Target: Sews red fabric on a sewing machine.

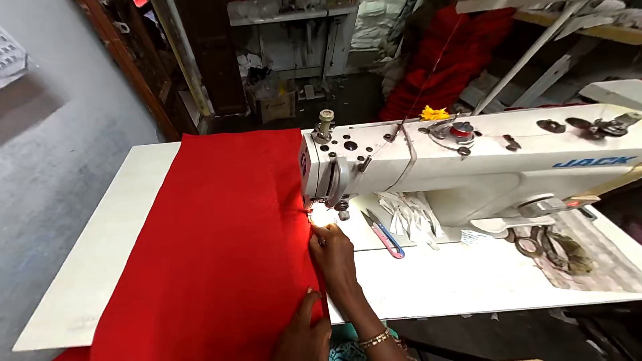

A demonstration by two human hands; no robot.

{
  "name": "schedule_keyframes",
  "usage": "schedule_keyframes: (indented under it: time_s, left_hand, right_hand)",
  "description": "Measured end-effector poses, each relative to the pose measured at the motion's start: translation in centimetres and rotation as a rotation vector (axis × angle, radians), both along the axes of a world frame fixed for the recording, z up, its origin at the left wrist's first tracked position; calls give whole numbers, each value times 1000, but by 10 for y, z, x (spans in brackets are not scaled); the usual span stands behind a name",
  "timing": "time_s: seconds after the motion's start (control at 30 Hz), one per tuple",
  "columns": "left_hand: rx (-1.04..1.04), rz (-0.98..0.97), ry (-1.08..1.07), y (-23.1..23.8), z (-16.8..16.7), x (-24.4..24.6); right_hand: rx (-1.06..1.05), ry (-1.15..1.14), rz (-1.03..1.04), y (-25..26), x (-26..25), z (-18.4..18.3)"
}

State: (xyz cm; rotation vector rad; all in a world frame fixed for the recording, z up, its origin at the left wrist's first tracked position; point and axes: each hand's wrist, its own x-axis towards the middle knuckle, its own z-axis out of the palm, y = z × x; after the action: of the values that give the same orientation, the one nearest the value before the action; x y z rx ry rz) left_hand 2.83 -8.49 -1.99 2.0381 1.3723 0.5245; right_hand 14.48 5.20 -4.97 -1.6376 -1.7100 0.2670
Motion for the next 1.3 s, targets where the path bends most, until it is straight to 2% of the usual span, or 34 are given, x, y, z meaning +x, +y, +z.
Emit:
schedule_keyframes:
  time_s: [0.13,0.23,0.4,0.57,0.7,0.73,0.8,0.9,1.07,1.13,1.23,1.3]
  left_hand:
    - [385,87,-46,-12,-32,6]
    - [502,111,-5,-12,-43,9]
    - [541,178,-10,1,-47,11]
    - [576,177,-29,26,-51,6]
    - [396,32,-82,33,-31,-15]
    - [363,45,-53,35,-24,-24]
    - [382,198,111,44,-19,-47]
    - [303,419,341,66,-30,-94]
    - [179,422,472,90,-32,-119]
    - [154,410,433,100,-29,-116]
    - [345,347,215,113,-27,-88]
    - [440,199,58,120,-23,-56]
  right_hand:
    - [12,8,7,-27,5,-7]
    - [6,-1,15,-44,7,-9]
    - [-26,-16,38,-56,10,-4]
    - [-153,-43,72,-48,9,11]
    - [-292,-156,121,-62,9,31]
    - [-285,-167,115,-68,9,32]
    - [-151,-170,94,-79,10,22]
    - [-43,-221,83,-95,12,8]
    - [-86,-451,54,-108,8,9]
    - [-131,-456,55,-104,7,13]
    - [-174,-400,89,-95,7,16]
    - [-170,-330,137,-86,12,16]
